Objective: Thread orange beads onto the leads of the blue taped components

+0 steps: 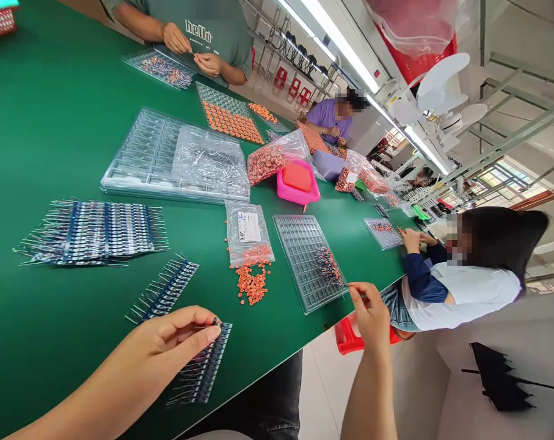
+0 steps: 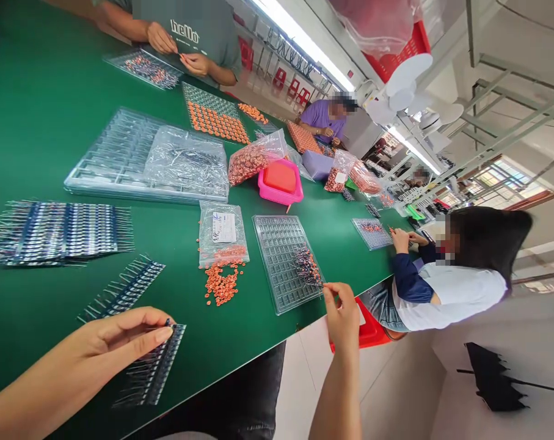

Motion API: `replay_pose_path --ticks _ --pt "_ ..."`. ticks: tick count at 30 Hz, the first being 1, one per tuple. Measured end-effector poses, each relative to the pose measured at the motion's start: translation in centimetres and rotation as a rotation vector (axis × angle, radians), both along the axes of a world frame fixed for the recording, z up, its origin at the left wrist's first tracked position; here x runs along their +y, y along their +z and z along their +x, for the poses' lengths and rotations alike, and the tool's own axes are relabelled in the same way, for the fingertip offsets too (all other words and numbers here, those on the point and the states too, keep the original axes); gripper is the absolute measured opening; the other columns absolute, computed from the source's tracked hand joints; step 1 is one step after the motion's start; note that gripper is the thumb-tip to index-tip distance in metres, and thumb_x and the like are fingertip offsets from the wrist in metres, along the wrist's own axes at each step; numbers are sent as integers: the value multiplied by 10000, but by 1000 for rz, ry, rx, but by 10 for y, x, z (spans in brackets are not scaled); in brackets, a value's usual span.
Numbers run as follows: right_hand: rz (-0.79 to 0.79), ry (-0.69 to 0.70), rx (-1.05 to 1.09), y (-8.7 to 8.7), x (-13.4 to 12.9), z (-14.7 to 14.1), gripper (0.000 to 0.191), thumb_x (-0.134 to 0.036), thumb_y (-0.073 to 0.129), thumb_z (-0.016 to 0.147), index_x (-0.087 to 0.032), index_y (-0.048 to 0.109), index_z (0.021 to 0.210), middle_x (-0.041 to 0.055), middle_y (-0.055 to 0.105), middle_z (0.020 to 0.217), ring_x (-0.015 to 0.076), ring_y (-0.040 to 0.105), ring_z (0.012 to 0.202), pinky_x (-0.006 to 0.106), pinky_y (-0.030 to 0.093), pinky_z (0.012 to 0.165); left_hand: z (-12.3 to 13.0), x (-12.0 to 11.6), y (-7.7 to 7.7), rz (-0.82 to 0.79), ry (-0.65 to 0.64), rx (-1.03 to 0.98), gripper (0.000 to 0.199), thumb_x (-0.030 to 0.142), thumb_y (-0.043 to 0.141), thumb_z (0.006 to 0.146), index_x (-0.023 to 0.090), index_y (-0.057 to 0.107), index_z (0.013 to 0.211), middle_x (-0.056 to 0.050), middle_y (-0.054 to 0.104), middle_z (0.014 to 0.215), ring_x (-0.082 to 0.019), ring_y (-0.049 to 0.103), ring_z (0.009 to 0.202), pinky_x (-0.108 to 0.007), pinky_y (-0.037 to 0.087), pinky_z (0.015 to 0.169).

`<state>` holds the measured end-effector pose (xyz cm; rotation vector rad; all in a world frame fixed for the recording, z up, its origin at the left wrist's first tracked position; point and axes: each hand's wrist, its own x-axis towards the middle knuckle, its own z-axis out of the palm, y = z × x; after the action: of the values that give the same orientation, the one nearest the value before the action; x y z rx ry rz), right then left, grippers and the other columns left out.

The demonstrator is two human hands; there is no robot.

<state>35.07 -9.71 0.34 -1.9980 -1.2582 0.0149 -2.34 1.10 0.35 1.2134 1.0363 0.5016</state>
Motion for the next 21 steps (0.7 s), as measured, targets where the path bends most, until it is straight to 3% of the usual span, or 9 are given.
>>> replay_pose_path --ticks 4,11,16,21 --pt "-89 44 -52 -4 7 25 319 -498 639 898 -204 759 926 82 702 959 210 617 819 346 490 727 1 -2 -1 6 1 8 277 514 708 763 237 724 763 5 707 745 -205 661 766 -217 524 699" --pt "-56 -32 -150 -16 12 16 375 -525 615 914 -192 745 1025 123 697 1014 248 631 853 426 494 809 0 -1 -4 -24 14 6 264 502 717 767 240 729 797 16 711 769 -194 651 787 -211 508 722" --pt "1 53 -128 -13 2 -32 263 -428 587 965 -217 726 1035 98 702 995 245 640 889 407 501 815 2 0 -3 -33 -20 -37 274 482 697 800 208 717 802 4 678 763 -185 623 767 -248 504 733" --pt "-57 399 39 -12 17 -104 138 -288 614 964 -261 727 1038 63 710 997 215 669 890 340 520 759 3 0 -4 -76 -10 -94 254 441 676 812 190 669 845 15 630 759 -168 601 753 -269 503 738"
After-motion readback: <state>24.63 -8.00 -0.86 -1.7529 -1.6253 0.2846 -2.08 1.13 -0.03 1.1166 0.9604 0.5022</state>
